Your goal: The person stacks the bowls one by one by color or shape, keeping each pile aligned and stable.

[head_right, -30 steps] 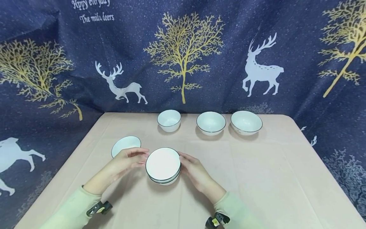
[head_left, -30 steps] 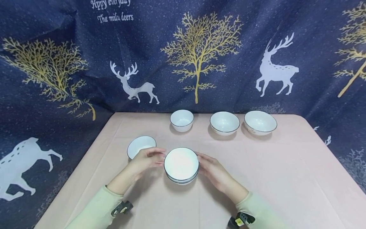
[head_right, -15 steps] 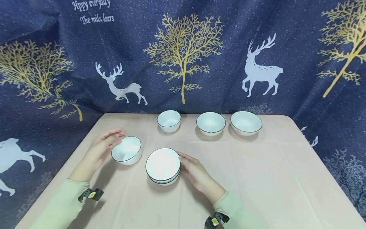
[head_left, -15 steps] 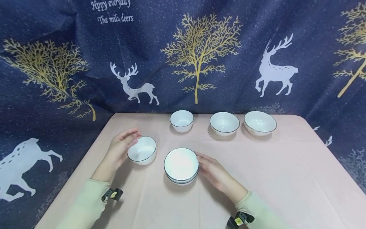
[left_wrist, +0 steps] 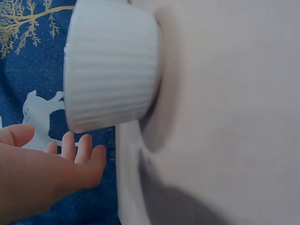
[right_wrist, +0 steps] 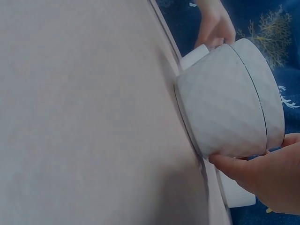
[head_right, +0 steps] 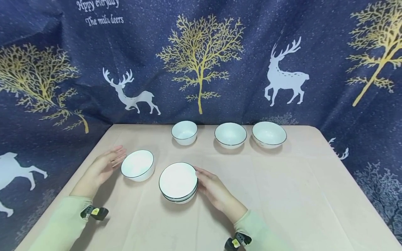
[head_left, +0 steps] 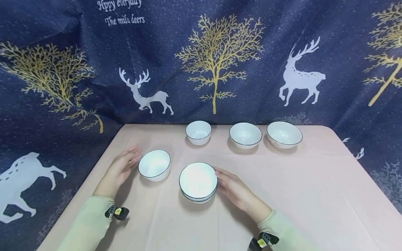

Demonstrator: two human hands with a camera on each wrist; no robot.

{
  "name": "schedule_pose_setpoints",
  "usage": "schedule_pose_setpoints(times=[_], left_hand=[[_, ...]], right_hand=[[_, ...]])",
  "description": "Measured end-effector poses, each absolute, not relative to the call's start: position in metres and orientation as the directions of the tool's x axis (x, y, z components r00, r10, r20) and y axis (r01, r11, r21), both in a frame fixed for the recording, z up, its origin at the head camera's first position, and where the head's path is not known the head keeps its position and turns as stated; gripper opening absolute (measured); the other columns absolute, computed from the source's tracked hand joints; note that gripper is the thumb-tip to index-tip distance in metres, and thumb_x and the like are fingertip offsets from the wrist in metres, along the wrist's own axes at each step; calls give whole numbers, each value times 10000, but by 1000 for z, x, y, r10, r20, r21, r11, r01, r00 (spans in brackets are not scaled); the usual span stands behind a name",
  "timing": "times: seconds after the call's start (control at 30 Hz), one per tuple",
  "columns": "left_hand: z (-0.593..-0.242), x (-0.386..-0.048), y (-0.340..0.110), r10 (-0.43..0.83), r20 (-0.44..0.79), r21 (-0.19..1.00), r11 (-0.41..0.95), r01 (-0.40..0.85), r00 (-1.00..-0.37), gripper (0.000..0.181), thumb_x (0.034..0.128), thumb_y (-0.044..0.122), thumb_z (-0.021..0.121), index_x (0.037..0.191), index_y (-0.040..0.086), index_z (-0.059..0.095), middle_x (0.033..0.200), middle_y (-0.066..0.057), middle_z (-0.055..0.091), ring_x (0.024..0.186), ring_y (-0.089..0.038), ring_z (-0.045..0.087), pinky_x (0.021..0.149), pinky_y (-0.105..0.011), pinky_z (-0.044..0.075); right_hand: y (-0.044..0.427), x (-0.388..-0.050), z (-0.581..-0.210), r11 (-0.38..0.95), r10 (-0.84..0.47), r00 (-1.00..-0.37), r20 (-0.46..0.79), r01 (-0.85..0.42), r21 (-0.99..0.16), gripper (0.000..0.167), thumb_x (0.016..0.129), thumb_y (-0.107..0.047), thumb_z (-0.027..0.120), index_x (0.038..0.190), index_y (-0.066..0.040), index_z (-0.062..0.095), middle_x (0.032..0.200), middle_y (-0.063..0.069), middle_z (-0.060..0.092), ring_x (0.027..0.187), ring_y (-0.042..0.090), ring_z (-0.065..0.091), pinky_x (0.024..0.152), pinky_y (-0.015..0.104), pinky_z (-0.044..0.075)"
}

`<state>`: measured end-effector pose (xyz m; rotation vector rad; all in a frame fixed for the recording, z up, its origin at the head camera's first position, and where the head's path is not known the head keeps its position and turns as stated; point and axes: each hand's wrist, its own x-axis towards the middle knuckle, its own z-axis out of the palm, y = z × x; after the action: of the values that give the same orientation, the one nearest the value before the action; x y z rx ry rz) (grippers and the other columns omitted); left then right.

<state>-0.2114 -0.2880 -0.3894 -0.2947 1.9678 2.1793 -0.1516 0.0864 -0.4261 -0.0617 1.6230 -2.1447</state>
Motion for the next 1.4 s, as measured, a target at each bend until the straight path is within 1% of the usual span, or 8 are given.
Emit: schedule_pose_setpoints(times=[0.13,0.33,0.4,0.57,0.67,0.73,0.93,1.4], left_hand=[[-395,-213,-288,19,-317,943,-102,-317,-948,605,1023,102,373,1538,40,62,1583,-190,106,1440,-314,172,1190,-457,128],[-401,-213,-284,49,-364,926,-89,-367,-930,610,1026,127,377,1541,47,61,1562,-203,121,1329,-285,284,1055,-372,315],[-403,-212,-283,54,-375,922,-80,-378,-926,603,1026,119,368,1539,38,62,1543,-210,130,1283,-256,314,1061,-394,345],[-407,-208,-284,62,-394,915,-69,-398,-917,612,1014,98,378,1525,-10,59,1506,-272,121,1334,-351,261,1152,-536,260],[-410,-205,-285,57,-413,906,-72,-417,-909,623,1003,76,398,1512,-47,60,1490,-305,124,1361,-402,232,1148,-542,253],[-411,-203,-285,45,-424,902,-68,-426,-905,620,998,64,410,1504,-69,77,1455,-311,172,1324,-401,298,1127,-533,287],[-413,-199,-285,31,-429,902,-40,-430,-903,618,988,73,451,1490,-95,132,1370,-280,289,1090,-255,506,1055,-496,412],[-416,-195,-285,-3,-398,916,-66,-397,-918,600,985,67,456,1481,-101,163,1431,-355,231,894,-138,597,910,-444,547]], right_hand=[[86,-152,-425,-208,-376,-897,-233,326,-922,545,1006,-203,477,1459,50,313,1514,221,308,1386,362,305,1132,447,348],[86,-152,-424,-210,-371,-900,-227,320,-924,549,1001,-206,484,1457,51,319,1513,221,310,1391,362,297,1132,449,347],[86,-152,-424,-211,-371,-900,-227,319,-924,549,999,-209,489,1454,51,326,1509,221,318,1387,363,304,1128,448,354],[86,-153,-424,-210,-360,-904,-231,320,-924,547,996,-210,500,1451,48,339,1503,218,333,1385,362,309,1125,455,357],[86,-153,-425,-216,-359,-905,-229,319,-923,545,995,-203,498,1451,50,336,1503,217,333,1387,360,306,1127,457,353],[87,-154,-426,-219,-362,-904,-227,319,-922,544,996,-197,494,1451,52,332,1502,220,332,1388,360,304,1128,456,351],[88,-154,-426,-212,-369,-901,-228,320,-923,563,998,-216,494,1453,62,314,1505,229,319,1382,368,309,1126,455,355],[88,-152,-426,-208,-377,-897,-232,327,-922,548,1004,-220,486,1454,50,327,1505,217,330,1389,360,303,1131,460,347]])
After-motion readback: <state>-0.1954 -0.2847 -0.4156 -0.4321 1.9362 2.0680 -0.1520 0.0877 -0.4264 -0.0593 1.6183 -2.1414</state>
